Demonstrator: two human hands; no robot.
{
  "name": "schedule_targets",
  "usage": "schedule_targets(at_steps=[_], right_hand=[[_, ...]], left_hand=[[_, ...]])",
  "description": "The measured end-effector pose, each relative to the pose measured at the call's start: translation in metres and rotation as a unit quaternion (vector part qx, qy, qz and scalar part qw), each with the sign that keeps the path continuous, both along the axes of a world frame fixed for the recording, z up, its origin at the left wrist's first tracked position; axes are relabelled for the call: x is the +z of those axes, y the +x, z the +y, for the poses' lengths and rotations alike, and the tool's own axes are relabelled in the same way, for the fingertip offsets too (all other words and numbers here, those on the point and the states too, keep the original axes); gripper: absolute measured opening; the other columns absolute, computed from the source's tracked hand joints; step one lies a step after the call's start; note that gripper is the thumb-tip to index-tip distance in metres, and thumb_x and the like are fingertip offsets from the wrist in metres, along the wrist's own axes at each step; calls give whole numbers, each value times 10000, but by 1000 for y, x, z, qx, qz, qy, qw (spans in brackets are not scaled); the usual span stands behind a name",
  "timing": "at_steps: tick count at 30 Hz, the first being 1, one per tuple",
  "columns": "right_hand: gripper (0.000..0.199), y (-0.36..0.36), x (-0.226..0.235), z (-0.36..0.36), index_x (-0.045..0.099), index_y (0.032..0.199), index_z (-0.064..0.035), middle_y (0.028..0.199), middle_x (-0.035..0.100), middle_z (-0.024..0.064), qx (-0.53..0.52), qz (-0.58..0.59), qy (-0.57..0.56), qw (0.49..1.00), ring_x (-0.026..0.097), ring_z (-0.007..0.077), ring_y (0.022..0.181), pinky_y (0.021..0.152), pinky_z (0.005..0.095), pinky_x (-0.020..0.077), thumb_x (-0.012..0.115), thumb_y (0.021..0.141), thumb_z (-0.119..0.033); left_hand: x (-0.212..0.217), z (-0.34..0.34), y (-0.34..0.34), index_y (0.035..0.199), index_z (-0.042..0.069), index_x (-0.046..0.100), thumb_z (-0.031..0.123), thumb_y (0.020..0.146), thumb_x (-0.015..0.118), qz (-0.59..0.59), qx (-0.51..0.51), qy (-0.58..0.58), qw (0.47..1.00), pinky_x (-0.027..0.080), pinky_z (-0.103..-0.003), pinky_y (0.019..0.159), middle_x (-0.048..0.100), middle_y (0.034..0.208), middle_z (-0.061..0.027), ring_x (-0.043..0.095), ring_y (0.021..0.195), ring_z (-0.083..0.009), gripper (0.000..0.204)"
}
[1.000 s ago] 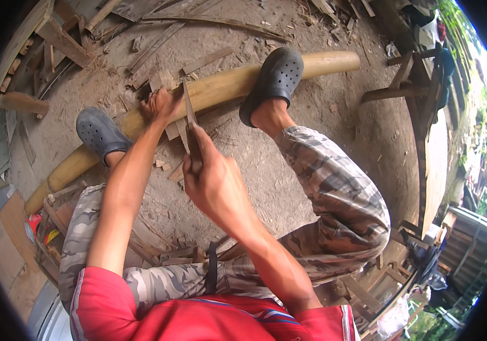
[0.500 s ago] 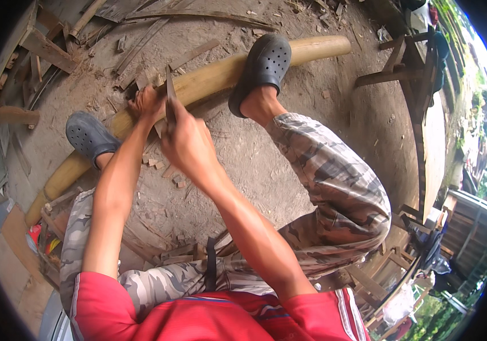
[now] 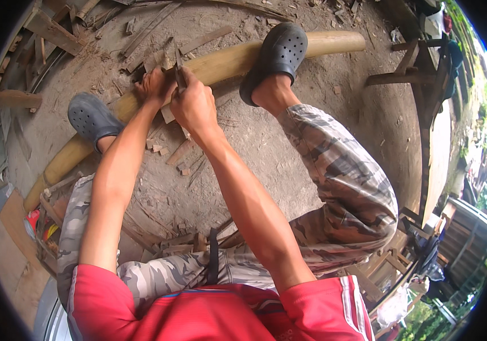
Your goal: The person sits on the ground and uses a hand saw to cut a long bamboo pole that is stabilized between their feet. They repeatedly saw back and forth along the same cut line, producing sawdust and gradually deepening the cut.
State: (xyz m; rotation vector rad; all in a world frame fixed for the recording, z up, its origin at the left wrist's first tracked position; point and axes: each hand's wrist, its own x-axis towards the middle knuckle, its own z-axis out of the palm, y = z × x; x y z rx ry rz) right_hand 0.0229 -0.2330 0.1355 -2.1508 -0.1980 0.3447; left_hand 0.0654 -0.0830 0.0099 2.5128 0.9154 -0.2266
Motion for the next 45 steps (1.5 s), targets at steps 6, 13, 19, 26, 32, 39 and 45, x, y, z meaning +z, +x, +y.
schedule_targets(at_steps=[6, 13, 19, 26, 32, 39, 45], right_hand=[[508, -103, 73, -62, 540, 1410, -19, 1291, 641, 254, 29, 58, 47, 997, 606, 369, 1233, 1021, 387, 497, 602, 906, -38], [514, -4, 10, -2, 571, 1365, -16, 1124, 663, 320, 7, 52, 10, 999, 635, 455, 1114, 927, 450, 525, 576, 851, -40], [564, -85, 84, -65, 538, 1412, -42, 1101, 676, 315, 50, 106, 11, 993, 623, 466, 1111, 929, 469, 525, 579, 850, -24], [535, -4, 3, -6, 582, 1355, -36, 1088, 668, 305, 24, 46, -9, 999, 637, 462, 1065, 883, 472, 534, 585, 820, -48], [589, -86, 64, -55, 520, 1436, -47, 1224, 659, 277, 80, 36, -21, 996, 634, 424, 1143, 958, 416, 533, 565, 853, 15], [532, -14, 6, -10, 573, 1368, -78, 934, 665, 320, 26, 3, 5, 1000, 644, 501, 927, 841, 541, 525, 560, 837, -52], [588, -84, 78, -60, 510, 1427, -9, 1202, 657, 290, 65, 84, 8, 994, 618, 418, 1164, 961, 436, 521, 577, 843, -3]], left_hand=[[-21, 34, -18, 1074, 39, 737, 813, 804, 527, -21, 19, 20, 999, 287, -628, 1072, 712, 1138, -231, 612, 1189, -399, 846], [-14, 9, -1, 1122, 88, 744, 826, 784, 536, -30, 14, -10, 999, 221, -669, 1129, 689, 1227, -225, 567, 1279, -394, 838], [-28, 29, -17, 1125, 77, 734, 797, 815, 524, -13, 18, 28, 999, 257, -651, 1113, 690, 1227, -215, 583, 1251, -394, 812], [-12, 20, 4, 1145, 73, 735, 804, 820, 512, 17, -22, -22, 999, 346, -590, 1064, 695, 1242, -181, 600, 1255, -331, 830], [2, 33, -10, 1136, 79, 741, 756, 838, 535, 56, 3, -12, 998, 382, -566, 1054, 711, 1181, -216, 642, 1175, -389, 768], [5, 15, 3, 1160, 85, 731, 769, 832, 521, 23, -10, 9, 1000, 379, -541, 1059, 704, 1198, -213, 628, 1192, -407, 787], [0, 39, -9, 1191, 95, 717, 850, 808, 479, 87, -4, -4, 996, 441, -524, 1003, 703, 1193, -216, 626, 1200, -401, 879]])
